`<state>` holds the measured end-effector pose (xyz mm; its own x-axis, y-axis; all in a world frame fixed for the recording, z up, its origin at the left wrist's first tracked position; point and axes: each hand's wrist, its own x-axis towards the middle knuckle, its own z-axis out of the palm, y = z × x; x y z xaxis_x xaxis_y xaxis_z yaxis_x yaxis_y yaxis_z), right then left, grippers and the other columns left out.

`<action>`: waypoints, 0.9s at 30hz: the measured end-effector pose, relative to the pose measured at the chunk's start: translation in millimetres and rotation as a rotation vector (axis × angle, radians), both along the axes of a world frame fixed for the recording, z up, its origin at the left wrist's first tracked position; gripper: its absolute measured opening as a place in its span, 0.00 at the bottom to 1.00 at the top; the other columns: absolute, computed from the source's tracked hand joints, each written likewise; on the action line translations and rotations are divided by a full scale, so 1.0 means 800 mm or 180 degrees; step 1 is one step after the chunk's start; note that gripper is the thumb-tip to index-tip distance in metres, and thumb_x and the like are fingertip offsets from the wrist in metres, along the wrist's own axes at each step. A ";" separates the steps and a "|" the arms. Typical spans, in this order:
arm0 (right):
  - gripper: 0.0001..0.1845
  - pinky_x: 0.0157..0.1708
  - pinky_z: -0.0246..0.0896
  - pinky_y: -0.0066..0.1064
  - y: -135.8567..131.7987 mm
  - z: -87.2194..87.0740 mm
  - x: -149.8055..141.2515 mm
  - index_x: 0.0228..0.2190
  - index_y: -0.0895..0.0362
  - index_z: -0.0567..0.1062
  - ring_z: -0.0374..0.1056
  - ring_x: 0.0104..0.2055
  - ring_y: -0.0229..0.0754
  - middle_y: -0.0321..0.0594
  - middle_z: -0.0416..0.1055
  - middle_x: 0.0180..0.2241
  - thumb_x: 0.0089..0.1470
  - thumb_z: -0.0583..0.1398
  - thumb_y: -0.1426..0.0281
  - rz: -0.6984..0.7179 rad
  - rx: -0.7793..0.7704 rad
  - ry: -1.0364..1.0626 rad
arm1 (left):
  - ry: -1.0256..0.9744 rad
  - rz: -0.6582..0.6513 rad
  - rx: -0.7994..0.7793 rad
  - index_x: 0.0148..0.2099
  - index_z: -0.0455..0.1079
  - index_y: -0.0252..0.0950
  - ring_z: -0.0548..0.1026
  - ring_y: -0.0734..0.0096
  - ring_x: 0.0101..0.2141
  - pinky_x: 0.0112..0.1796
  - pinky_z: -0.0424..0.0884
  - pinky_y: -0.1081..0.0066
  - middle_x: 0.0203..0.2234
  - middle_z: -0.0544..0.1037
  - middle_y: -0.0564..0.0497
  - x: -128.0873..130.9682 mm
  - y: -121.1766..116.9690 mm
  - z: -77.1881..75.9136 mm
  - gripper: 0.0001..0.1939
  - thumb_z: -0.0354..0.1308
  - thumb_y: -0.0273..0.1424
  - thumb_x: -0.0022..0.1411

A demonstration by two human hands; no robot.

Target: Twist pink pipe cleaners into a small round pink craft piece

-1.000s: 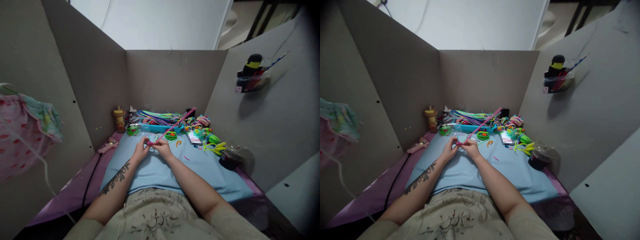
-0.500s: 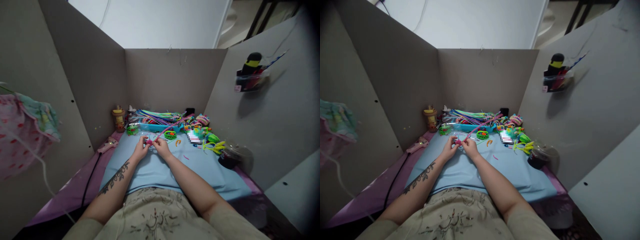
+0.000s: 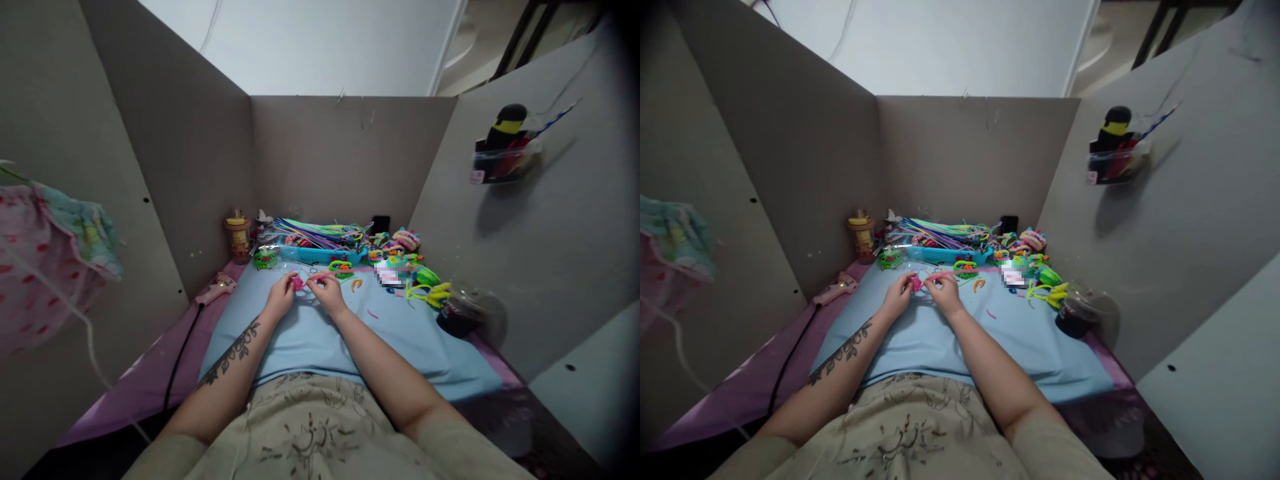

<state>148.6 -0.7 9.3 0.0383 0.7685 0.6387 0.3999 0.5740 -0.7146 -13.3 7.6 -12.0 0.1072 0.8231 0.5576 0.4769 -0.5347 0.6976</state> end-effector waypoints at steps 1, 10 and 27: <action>0.07 0.41 0.58 0.33 0.002 -0.001 0.002 0.25 0.56 0.77 0.64 0.36 0.42 0.39 0.69 0.30 0.45 0.61 0.65 -0.0060 0.0087 -0.0072 | 0.0031 -0.0035 0.0036 0.49 0.67 0.34 0.72 0.66 0.41 0.43 0.67 0.66 0.41 0.75 0.45 0.000 0.001 -0.001 0.16 0.45 0.26 0.59; 0.10 0.53 0.46 0.39 0.022 -0.022 0.007 0.22 0.55 0.75 0.57 0.51 0.46 0.41 0.64 0.45 0.46 0.61 0.62 0.0175 -0.0443 -0.0343 | 0.0223 -0.0191 0.0266 0.51 0.67 0.36 0.71 0.66 0.43 0.45 0.66 0.64 0.42 0.75 0.46 -0.001 0.000 -0.001 0.19 0.44 0.24 0.60; 0.17 0.37 0.62 0.33 0.026 -0.022 0.002 0.26 0.57 0.73 0.60 0.49 0.47 0.46 0.61 0.45 0.45 0.60 0.55 0.0274 -0.0630 0.0844 | -0.0330 0.0055 0.0255 0.47 0.63 0.37 0.73 0.70 0.37 0.41 0.67 0.68 0.35 0.75 0.49 0.010 -0.013 0.012 0.15 0.54 0.31 0.57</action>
<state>150.4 20.2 -8.0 0.1127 0.8842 0.4533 0.1414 0.4373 -0.8881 -5.1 -2.6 -2.1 0.0318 0.7768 0.6290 0.4140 -0.5830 0.6991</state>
